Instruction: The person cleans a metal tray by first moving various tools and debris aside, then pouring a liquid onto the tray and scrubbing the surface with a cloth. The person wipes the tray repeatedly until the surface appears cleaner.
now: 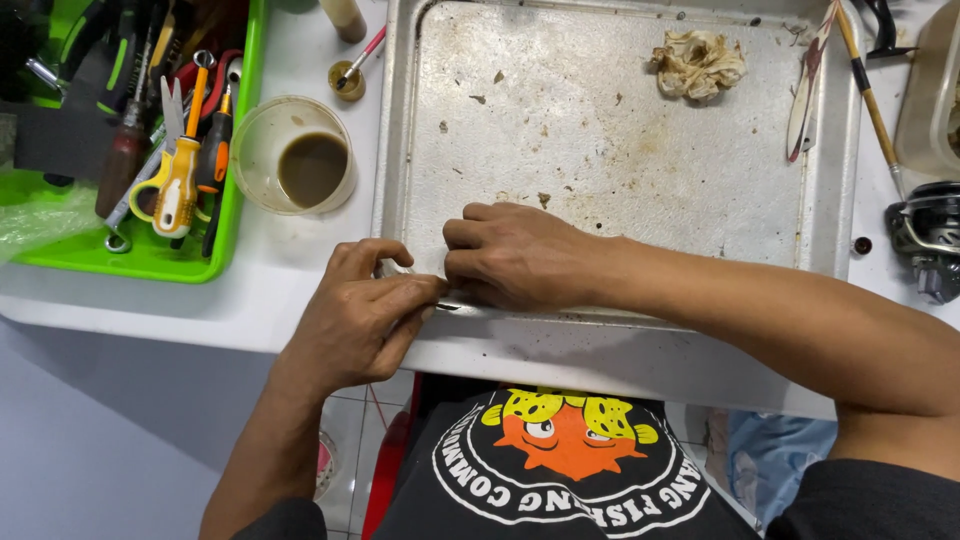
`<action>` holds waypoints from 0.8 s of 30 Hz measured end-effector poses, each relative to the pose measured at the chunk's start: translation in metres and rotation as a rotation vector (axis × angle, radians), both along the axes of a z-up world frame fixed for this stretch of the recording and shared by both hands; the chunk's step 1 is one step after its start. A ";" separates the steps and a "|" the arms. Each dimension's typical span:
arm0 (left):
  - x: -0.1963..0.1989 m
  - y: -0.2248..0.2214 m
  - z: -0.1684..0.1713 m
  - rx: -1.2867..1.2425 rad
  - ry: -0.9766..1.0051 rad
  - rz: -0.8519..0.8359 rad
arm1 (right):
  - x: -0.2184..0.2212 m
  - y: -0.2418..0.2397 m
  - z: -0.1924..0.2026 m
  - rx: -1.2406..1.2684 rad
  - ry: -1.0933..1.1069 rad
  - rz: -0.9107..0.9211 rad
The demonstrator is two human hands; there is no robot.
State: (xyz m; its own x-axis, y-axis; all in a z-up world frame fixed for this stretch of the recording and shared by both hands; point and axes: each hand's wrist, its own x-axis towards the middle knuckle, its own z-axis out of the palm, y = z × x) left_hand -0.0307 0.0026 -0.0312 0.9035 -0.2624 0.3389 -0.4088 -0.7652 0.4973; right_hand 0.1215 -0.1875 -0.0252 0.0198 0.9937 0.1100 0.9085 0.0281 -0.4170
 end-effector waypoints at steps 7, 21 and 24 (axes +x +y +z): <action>0.002 0.002 0.007 -0.086 0.018 -0.002 | 0.009 -0.023 0.014 -0.115 0.001 -0.038; 0.001 0.017 0.039 -0.329 -0.320 0.257 | 0.289 -0.414 -0.153 0.039 0.433 -1.391; 0.006 0.019 0.039 -0.319 -0.409 0.389 | 0.289 -0.429 -0.146 0.075 0.359 -1.319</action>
